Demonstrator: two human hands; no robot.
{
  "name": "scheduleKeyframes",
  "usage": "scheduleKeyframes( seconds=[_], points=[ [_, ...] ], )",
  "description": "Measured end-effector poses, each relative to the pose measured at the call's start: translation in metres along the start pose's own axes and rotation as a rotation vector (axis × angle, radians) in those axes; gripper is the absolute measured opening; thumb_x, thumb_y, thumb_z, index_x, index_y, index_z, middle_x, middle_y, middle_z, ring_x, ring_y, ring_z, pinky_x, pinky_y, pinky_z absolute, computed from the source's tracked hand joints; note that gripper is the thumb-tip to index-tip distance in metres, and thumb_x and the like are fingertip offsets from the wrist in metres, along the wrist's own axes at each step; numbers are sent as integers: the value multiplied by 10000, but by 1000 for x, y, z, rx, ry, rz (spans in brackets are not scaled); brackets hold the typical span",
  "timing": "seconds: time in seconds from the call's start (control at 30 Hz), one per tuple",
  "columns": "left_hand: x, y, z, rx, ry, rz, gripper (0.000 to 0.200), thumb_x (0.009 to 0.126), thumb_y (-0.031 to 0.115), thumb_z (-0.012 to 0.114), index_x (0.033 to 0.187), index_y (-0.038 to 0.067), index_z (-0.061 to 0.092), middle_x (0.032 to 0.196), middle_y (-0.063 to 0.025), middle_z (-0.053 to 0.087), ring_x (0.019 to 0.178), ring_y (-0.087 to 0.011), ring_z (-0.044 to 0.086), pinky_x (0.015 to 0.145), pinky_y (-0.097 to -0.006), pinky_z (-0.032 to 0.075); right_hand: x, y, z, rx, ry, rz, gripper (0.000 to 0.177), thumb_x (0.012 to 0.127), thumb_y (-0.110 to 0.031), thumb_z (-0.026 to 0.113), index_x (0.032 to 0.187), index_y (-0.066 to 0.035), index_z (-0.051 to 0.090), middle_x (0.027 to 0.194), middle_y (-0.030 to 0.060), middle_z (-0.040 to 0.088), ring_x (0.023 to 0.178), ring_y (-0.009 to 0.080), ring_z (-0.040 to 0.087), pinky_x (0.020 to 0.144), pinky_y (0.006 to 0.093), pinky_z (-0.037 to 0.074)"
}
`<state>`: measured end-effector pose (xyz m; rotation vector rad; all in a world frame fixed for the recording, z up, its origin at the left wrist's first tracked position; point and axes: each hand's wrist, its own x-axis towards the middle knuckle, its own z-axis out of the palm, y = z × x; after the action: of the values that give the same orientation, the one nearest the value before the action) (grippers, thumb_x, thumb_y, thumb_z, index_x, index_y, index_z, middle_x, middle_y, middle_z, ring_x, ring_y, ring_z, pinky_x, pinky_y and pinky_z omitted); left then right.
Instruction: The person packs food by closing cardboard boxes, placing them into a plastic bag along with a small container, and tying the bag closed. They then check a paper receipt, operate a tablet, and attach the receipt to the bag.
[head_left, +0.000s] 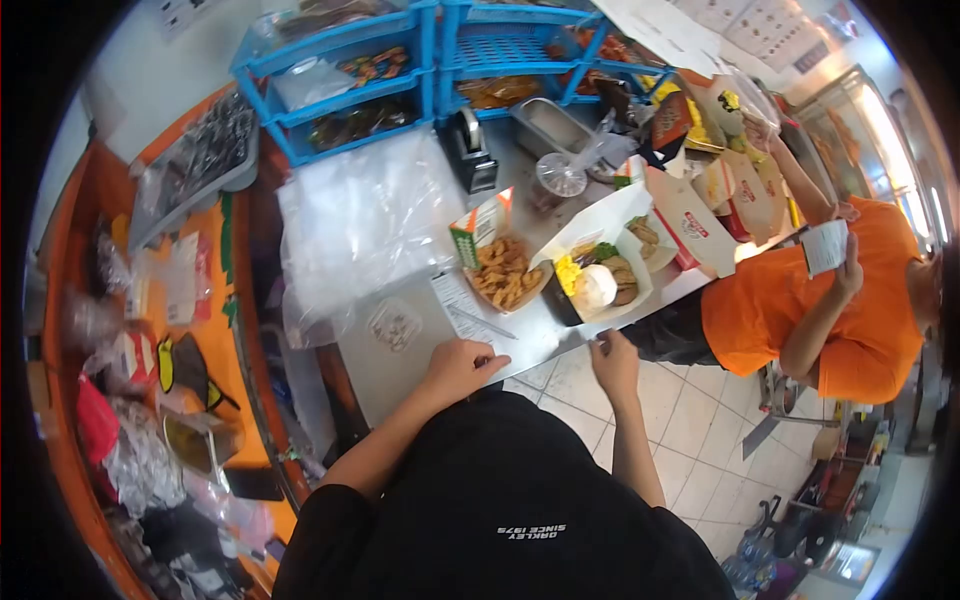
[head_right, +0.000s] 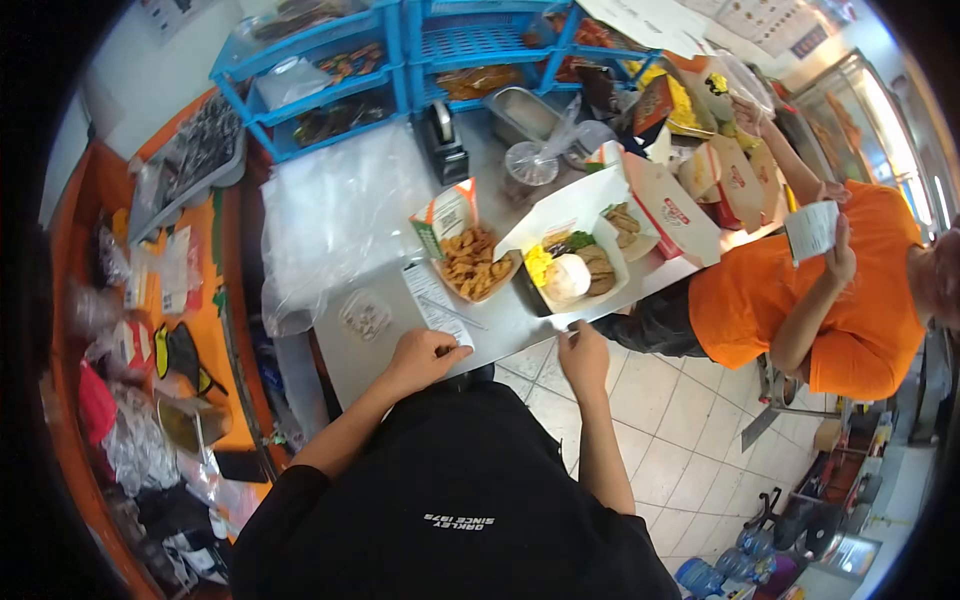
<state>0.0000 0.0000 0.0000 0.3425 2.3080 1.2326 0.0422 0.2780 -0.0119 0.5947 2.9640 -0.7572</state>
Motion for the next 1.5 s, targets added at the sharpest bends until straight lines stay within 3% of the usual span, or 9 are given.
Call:
scheduleKeyframes(
  seconds=[0.1,0.17,0.4,0.53,0.73,0.97,1.1,1.37,1.5],
  points=[
    [19,9,15,29,-168,105,208,813,220,661,875,22,681,863,-133,665,841,-274,615,775,-355,464,35,36,-23,51,392,-47,317,804,-166,640,1037,36,566,860,209,617,826,363,582,749,417,451],
    [25,14,22,-60,-79,546,222,823,223,650,908,20,675,890,-141,663,818,-287,615,764,-369,469,55,52,-27,-51,563,-145,349,835,-175,607,1104,36,536,927,220,605,893,388,560,786,422,438],
    [57,35,39,-114,-257,334,254,842,204,642,1007,12,646,950,-98,670,877,-178,632,744,-315,485,107,92,-12,316,365,78,332,921,-227,440,913,65,599,899,245,606,845,384,578,771,417,439],
    [85,72,35,-114,175,331,236,810,156,657,990,5,636,902,-114,652,858,-221,610,744,-347,467,125,85,-28,410,536,26,240,887,-181,510,895,38,607,834,187,601,782,367,560,727,412,435],
    [147,120,31,287,811,351,460,781,175,662,1180,36,480,1088,-141,569,1000,-346,520,904,-423,377,205,-11,-89,368,666,-705,249,823,-110,590,1031,16,540,1000,183,569,1010,358,515,853,455,387],
    [170,127,31,322,753,273,324,873,178,550,1163,45,491,977,-177,605,958,-372,538,867,-442,396,237,6,-91,327,-47,-596,170,865,-124,551,856,32,485,856,254,561,827,413,565,730,450,430],
    [159,118,26,228,534,364,214,915,159,485,1064,17,542,956,-183,614,848,-370,595,717,-407,464,220,21,-103,392,202,-970,134,848,-74,561,921,32,525,804,230,563,803,407,569,739,429,452],
    [162,121,37,-43,742,467,151,854,12,539,980,-16,617,970,-153,655,913,-280,642,805,-331,492,211,18,-99,639,30,-864,305,812,40,544,1102,-19,617,953,183,664,856,316,655,766,364,494],
    [166,103,37,-98,664,547,124,831,-22,550,910,-22,646,956,-141,665,908,-257,651,800,-323,500,226,34,-90,669,-44,-934,191,802,44,564,950,12,680,960,156,684,895,244,669,809,301,499]
  ],
)
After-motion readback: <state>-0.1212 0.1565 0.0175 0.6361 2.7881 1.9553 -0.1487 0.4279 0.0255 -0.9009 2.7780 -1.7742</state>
